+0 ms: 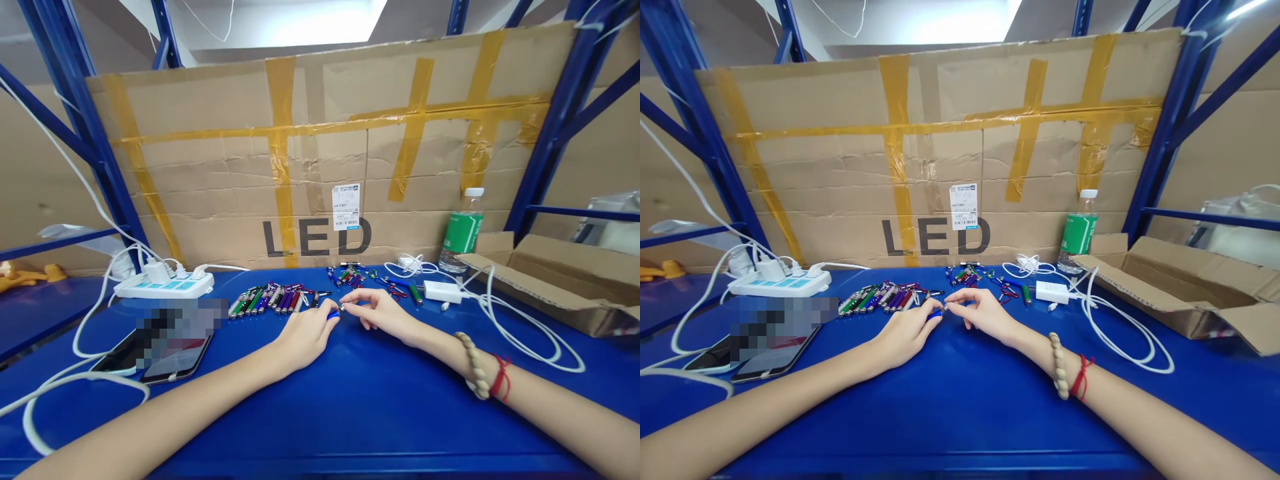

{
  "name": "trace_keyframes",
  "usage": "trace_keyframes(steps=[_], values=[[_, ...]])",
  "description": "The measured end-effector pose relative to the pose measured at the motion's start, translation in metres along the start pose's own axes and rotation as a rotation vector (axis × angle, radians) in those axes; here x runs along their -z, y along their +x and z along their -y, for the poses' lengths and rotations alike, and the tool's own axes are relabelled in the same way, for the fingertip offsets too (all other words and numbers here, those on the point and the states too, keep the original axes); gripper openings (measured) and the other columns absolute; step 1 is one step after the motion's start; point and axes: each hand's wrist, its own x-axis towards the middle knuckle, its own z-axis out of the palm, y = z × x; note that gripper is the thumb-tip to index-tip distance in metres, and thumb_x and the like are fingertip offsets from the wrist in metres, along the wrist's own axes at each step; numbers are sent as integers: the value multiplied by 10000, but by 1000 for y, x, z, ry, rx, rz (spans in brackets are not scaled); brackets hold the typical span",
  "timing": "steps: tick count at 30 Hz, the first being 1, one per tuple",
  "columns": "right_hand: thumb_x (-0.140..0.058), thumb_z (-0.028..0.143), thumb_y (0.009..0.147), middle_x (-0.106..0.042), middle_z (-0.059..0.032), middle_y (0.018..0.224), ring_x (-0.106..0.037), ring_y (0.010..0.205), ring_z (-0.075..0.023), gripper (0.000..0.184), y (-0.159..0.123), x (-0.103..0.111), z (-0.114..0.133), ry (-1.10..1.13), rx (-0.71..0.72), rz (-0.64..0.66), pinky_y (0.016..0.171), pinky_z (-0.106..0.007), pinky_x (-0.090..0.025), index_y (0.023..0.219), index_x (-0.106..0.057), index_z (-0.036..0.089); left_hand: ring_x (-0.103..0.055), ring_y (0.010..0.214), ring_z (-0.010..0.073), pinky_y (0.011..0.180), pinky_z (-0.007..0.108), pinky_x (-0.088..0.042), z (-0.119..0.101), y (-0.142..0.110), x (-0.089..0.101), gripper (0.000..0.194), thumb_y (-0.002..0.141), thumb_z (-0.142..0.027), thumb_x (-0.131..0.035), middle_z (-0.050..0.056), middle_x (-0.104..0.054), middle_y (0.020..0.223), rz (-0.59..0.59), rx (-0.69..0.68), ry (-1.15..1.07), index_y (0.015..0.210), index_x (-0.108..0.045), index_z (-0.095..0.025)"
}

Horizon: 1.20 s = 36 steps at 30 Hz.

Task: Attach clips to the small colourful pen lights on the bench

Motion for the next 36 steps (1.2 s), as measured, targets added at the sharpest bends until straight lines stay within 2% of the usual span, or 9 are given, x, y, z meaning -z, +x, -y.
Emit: trace_keyframes(steps=[3,8,13,19,23,29,36], values=[[-562,401,742,-572,10,589,-449,397,-52,342,3,2,-3,-68,60,-41,403,-178,-334,926,-617,118,-604,852,233,724,349,-450,-2,-1,2,251,911,-328,-249,56,-620,990,-13,-13,1,1083,-396,-219],[-546,329,743,-632,-37,764,-490,439,-56,260,6,5,-10,-248,186,-37,441,-188,-395,864,-636,117,-596,858,214,728,334,-445,-4,0,4,247,911,-334,-235,47,-614,976,-22,-7,10,1058,-400,-223],[-546,247,735,-655,-27,813,-545,605,-102,182,4,3,-7,-465,259,-66,561,-208,-420,853,-658,166,-598,827,192,738,325,-438,-5,-1,7,243,916,-301,-202,31,-624,894,64,-98,33,1024,-403,-218],[-541,339,757,-643,-11,910,-573,714,-132,208,-2,1,2,-654,277,-13,603,-223,-399,902,-645,233,-597,750,193,676,300,-436,-9,-5,12,159,879,-287,-284,25,-618,812,18,-106,71,954,-399,-205],[-512,363,783,-645,1,851,-579,723,-139,223,-3,2,6,-719,235,43,597,-228,-374,938,-626,252,-590,737,181,671,282,-430,-9,-6,13,117,858,-262,-323,6,-604,789,24,-117,84,938,-392,-212],[-472,382,813,-626,19,721,-564,641,-129,247,-4,2,8,-772,186,93,541,-221,-311,995,-572,251,-583,762,185,689,294,-426,-7,-5,11,125,864,-258,-303,17,-596,823,42,-130,99,931,-397,-212],[-443,399,829,-612,6,661,-541,600,-131,228,-4,-1,10,-807,187,117,513,-219,-266,813,-575,214,-576,720,179,658,279,-414,-5,-4,8,117,856,-255,-308,4,-592,776,22,-148,91,915,-399,-212]])
